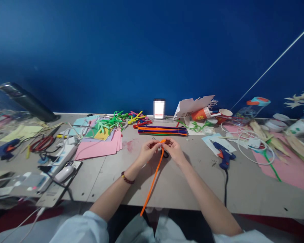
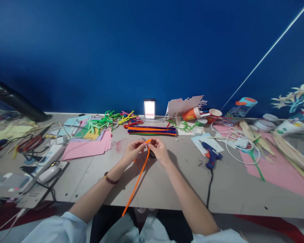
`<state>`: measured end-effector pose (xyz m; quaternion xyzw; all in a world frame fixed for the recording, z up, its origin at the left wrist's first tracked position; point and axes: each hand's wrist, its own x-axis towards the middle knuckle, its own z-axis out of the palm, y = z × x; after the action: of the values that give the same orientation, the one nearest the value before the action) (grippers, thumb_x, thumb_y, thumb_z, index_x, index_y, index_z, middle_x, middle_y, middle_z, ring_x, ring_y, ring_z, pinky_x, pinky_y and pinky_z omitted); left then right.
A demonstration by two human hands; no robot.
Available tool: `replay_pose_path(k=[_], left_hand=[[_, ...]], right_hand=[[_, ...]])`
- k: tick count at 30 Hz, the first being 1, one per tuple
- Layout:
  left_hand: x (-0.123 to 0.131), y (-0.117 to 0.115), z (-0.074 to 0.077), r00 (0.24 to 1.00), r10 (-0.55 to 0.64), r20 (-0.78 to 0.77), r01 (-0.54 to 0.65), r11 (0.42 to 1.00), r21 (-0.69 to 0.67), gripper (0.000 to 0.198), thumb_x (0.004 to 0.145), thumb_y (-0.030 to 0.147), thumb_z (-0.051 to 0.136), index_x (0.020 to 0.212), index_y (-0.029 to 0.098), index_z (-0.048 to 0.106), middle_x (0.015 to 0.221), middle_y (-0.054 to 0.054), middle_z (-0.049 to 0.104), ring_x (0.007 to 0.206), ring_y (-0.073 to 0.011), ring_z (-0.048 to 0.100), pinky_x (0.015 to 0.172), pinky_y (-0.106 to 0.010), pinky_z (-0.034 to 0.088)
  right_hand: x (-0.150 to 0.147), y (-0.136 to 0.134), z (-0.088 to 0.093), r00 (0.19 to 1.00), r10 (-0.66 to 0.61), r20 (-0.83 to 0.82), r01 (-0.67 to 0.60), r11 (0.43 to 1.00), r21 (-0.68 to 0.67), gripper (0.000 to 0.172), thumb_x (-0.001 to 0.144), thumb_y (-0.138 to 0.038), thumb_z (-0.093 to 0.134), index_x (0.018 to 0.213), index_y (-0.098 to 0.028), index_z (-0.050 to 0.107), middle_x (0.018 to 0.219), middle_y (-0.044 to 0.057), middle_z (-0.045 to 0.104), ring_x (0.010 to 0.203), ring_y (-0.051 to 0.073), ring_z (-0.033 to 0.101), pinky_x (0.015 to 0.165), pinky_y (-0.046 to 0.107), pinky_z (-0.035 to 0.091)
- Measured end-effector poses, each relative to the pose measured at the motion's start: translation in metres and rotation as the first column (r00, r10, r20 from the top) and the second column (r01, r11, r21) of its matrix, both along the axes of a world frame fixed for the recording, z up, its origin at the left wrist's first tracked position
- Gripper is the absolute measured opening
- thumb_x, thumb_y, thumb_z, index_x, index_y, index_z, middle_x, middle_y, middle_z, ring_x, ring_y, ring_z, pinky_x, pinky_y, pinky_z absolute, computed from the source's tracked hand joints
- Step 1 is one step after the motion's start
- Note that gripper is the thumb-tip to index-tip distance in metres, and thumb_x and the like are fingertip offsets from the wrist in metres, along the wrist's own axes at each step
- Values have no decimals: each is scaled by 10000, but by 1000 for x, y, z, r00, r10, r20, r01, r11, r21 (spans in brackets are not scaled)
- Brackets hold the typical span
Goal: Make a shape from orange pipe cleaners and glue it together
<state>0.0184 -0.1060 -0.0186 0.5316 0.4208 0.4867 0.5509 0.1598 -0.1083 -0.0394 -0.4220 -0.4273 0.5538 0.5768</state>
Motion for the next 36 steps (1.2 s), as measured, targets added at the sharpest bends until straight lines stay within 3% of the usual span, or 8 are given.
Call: replay_pose_path(k=[6,8,11,13,15,20,30,36], left_hand=[[-6,0,-5,971,111,-213,-26,930,368,225,828,358,594,827,145,665,748,-42,652,610,-108,572,565,-227,467],[-11,0,-4,924,277,-265,-61,788,612,153,865,278,553,845,157,645,771,-46,652,667,-118,585,610,-237,475],[-20,2,0,841,524,-138,-151,471,869,65,870,174,537,860,168,601,781,-43,648,741,-127,602,664,-249,484],[-27,5,4,777,629,16,-250,285,926,45,880,164,519,875,172,563,799,-42,639,784,-133,615,687,-265,496],[-35,7,9,720,682,129,-355,202,913,60,915,198,464,898,174,516,862,-55,620,841,-144,625,703,-296,515],[-44,7,18,690,706,159,-351,135,927,75,924,221,446,986,188,470,1007,-83,587,931,-160,629,746,-349,557],[-13,13,-26,786,561,-261,71,339,938,114,893,139,492,938,170,592,988,-92,657,891,-137,658,744,-252,567],[-17,15,-31,745,599,-295,155,275,949,148,885,125,493,949,170,618,971,-88,670,833,-129,656,676,-223,539]], right_hand=[[1,-5,9,997,-27,-71,28,1000,7,265,624,-381,769,776,-218,626,732,-22,631,659,116,563,658,263,467],[2,-6,11,991,21,-135,-25,999,-25,263,630,-396,766,773,-212,644,708,-20,631,623,104,554,635,255,461],[3,-9,15,978,88,-191,-98,994,-42,266,636,-408,766,770,-199,671,699,-5,639,620,111,573,616,258,461],[3,-10,17,969,119,-217,-129,991,-31,264,644,-406,764,779,-196,678,698,0,639,621,120,591,616,269,471],[3,-12,18,959,149,-242,-158,987,-20,265,652,-411,761,783,-196,679,691,0,637,618,130,607,622,285,483],[3,-12,17,942,210,-263,-216,976,6,264,679,-425,742,793,-195,681,688,7,646,655,159,644,651,310,502],[3,-7,10,924,161,-345,-190,981,-50,251,672,-415,759,768,-202,667,701,-11,658,617,114,605,594,252,487],[5,-4,8,922,122,-367,-207,957,-203,240,615,-344,803,711,-184,652,647,-5,672,589,111,600,559,224,490]])
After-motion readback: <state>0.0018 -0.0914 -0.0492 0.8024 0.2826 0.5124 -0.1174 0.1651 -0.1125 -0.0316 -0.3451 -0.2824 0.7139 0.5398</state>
